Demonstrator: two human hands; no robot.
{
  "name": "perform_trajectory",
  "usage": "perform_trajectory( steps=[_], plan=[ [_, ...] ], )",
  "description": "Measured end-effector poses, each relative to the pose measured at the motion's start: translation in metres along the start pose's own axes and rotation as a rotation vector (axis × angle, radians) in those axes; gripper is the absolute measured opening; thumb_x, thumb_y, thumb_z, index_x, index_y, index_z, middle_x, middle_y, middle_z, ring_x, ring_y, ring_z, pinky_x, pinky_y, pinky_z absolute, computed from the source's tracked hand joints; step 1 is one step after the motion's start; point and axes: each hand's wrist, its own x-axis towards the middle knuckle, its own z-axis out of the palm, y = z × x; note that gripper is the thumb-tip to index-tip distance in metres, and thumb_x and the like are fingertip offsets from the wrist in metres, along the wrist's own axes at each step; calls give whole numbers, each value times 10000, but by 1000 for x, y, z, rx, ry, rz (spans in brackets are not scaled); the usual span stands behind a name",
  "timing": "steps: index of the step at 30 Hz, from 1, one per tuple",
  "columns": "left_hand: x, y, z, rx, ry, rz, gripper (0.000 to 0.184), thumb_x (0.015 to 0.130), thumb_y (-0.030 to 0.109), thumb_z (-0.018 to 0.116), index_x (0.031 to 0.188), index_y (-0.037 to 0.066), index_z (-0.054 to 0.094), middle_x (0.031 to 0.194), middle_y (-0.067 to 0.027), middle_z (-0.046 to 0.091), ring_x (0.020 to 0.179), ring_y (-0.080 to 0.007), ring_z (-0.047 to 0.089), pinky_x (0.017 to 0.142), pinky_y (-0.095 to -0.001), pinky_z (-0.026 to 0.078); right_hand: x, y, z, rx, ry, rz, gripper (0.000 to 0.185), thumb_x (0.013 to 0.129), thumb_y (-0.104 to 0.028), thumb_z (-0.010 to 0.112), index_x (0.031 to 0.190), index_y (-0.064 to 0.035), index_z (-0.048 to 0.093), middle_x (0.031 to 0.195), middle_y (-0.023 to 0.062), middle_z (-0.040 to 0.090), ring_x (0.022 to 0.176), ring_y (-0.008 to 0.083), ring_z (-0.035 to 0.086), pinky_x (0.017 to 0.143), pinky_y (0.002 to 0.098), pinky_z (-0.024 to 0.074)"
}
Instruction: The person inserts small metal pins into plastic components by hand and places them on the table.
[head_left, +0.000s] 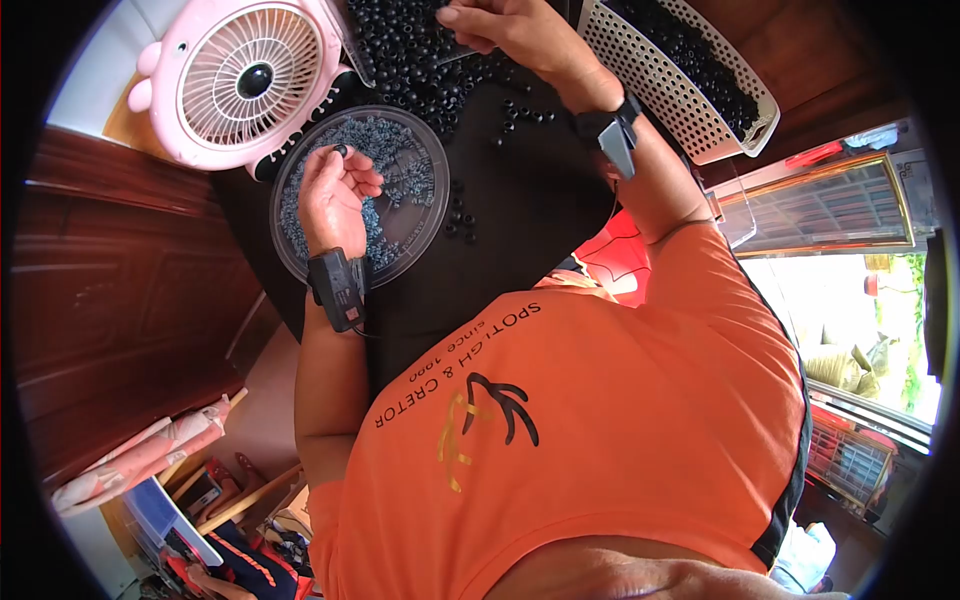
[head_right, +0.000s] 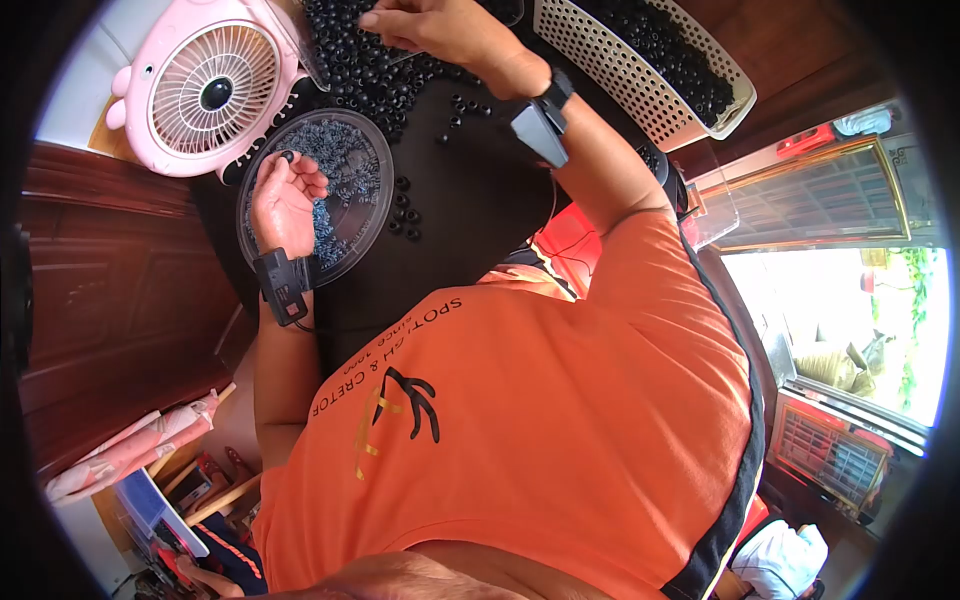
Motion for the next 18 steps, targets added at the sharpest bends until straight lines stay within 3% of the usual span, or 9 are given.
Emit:
perform_trajectory(
  steps=[3,8,11,12,15,18],
  plan=[
    [0,1,1,22,8,5,147,929,194,512,968,61,561,810,-76,613,670,-176,595,620,-289,462,-11,19,-8,-311,-95,-107,227,904,-260,633,903,-35,664,703,-13,605,668,67,552,620,211,451],
    [-1,4,2,29,3,0,147,934,191,508,977,63,567,748,-63,607,622,-167,588,582,-270,458,-17,53,-21,-701,-122,-62,203,848,-155,647,1001,-23,659,893,61,689,832,155,649,754,287,501],
    [-1,4,0,44,-15,9,151,936,193,506,981,64,569,724,-60,603,598,-164,581,559,-262,449,-13,69,-14,-646,-209,-240,203,839,-112,626,1023,-36,664,954,79,673,882,185,650,790,299,505],
    [-1,3,0,47,-25,13,152,937,194,505,982,64,570,718,-60,601,590,-163,578,552,-260,447,-12,71,-11,-704,-266,-264,262,810,-78,624,1070,-72,661,1037,92,637,940,232,636,821,320,509],
    [-2,5,1,55,-25,11,155,938,194,504,983,61,571,722,-61,602,594,-161,577,555,-258,444,-14,83,3,-920,-245,-508,314,791,-67,635,1102,-106,653,1062,91,604,979,270,606,839,340,502],
    [-1,5,1,41,-1,5,157,937,193,505,981,57,572,723,-60,603,602,-159,577,561,-256,444,-19,73,1,-874,-362,-386,303,772,-68,658,1072,-108,652,1060,78,587,1002,277,584,852,355,489]
  ],
)
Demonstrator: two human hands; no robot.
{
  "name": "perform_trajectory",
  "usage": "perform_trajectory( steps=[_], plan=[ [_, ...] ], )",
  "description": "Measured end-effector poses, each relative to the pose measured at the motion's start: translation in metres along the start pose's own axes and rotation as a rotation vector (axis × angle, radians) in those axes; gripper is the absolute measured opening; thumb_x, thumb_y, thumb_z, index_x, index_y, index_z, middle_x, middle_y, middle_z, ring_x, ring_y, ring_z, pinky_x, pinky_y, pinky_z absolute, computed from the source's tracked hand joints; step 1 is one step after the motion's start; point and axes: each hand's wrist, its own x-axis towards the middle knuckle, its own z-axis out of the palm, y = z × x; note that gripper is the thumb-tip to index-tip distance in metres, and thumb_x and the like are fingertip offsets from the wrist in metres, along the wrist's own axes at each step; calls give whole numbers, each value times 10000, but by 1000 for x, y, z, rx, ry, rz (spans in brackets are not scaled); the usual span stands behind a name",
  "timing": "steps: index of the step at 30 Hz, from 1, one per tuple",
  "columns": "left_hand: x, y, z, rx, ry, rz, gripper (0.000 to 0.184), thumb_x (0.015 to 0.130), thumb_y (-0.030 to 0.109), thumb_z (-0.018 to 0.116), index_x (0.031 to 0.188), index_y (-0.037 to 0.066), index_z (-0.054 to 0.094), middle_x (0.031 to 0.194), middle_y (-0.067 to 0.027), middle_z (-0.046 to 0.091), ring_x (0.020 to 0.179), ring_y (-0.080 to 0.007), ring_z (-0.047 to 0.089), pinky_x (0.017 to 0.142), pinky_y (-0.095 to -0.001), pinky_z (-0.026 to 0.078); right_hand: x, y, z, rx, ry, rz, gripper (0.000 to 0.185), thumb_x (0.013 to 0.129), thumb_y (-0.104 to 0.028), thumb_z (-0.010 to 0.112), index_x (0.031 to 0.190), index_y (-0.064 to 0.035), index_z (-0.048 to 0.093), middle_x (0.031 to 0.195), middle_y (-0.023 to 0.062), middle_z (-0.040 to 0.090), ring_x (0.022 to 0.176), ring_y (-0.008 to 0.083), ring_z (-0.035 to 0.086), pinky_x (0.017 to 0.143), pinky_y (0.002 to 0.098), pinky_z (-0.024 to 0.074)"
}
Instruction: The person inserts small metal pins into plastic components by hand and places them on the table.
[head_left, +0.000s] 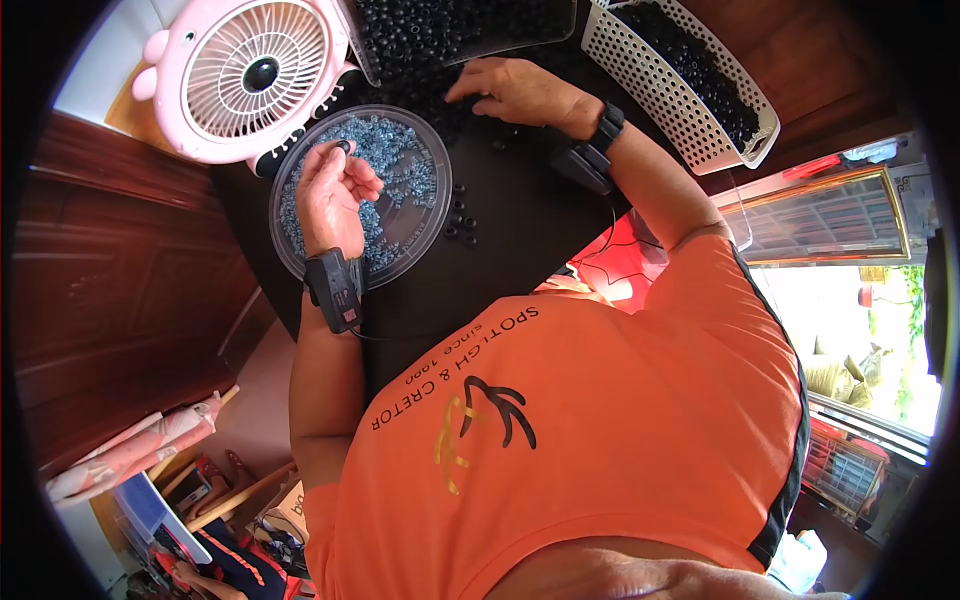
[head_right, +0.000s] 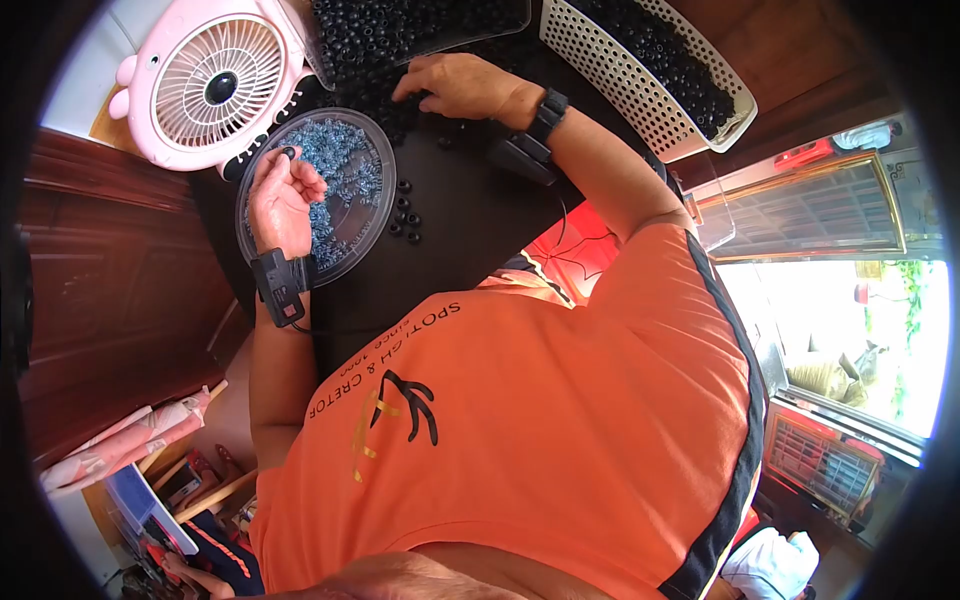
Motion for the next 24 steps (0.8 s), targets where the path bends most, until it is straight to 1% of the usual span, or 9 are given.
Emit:
perform_trajectory(
  steps=[1,4,7,10,13,16,19,24],
  plan=[
    [0,0,0,2,0,4,158,936,193,507,981,57,573,725,-59,603,606,-159,578,562,-256,443,-4,-1,-4,27,-47,5,291,771,-66,659,1060,-102,652,1054,77,586,1001,274,584,852,356,488],
    [0,0,1,6,-7,10,159,935,194,510,977,58,578,732,-57,605,618,-158,581,567,-255,442,-17,-3,-9,-7,-47,-64,251,769,-58,660,1018,-86,655,1051,70,583,983,267,591,840,352,493],
    [-1,0,1,8,-10,6,157,933,194,511,969,59,584,738,-53,606,627,-157,582,572,-255,441,-32,6,-15,-31,-41,-67,215,772,-55,657,986,-73,657,1044,63,585,967,259,598,817,349,502],
    [-1,0,2,7,-7,-4,155,930,192,513,960,60,587,740,-50,606,630,-155,581,579,-255,439,-43,17,-19,-58,27,43,198,775,-56,654,973,-66,660,1022,61,596,948,256,605,799,343,509],
    [-2,2,4,23,-7,2,155,927,192,514,955,59,588,740,-49,605,633,-152,580,583,-254,437,-45,23,-20,-111,84,92,193,787,-58,647,980,-60,657,990,69,608,919,253,613,781,333,512],
    [-1,2,3,32,-13,8,157,927,193,515,954,57,589,742,-49,605,636,-151,579,584,-256,437,-40,17,-22,-70,97,105,174,800,-62,641,973,-54,659,940,72,620,872,249,622,755,331,515],
    [-2,2,3,39,-17,7,159,926,193,515,952,55,589,744,-50,605,639,-151,579,587,-257,437,-33,9,-21,5,67,91,152,804,-67,641,953,-48,661,891,75,626,826,237,629,724,329,516],
    [-1,2,2,36,-28,5,162,926,195,518,952,51,590,746,-52,606,641,-152,581,602,-257,439,-21,-5,-16,90,-83,85,156,789,-125,669,926,-50,667,856,82,632,792,222,635,721,338,517]
  ],
)
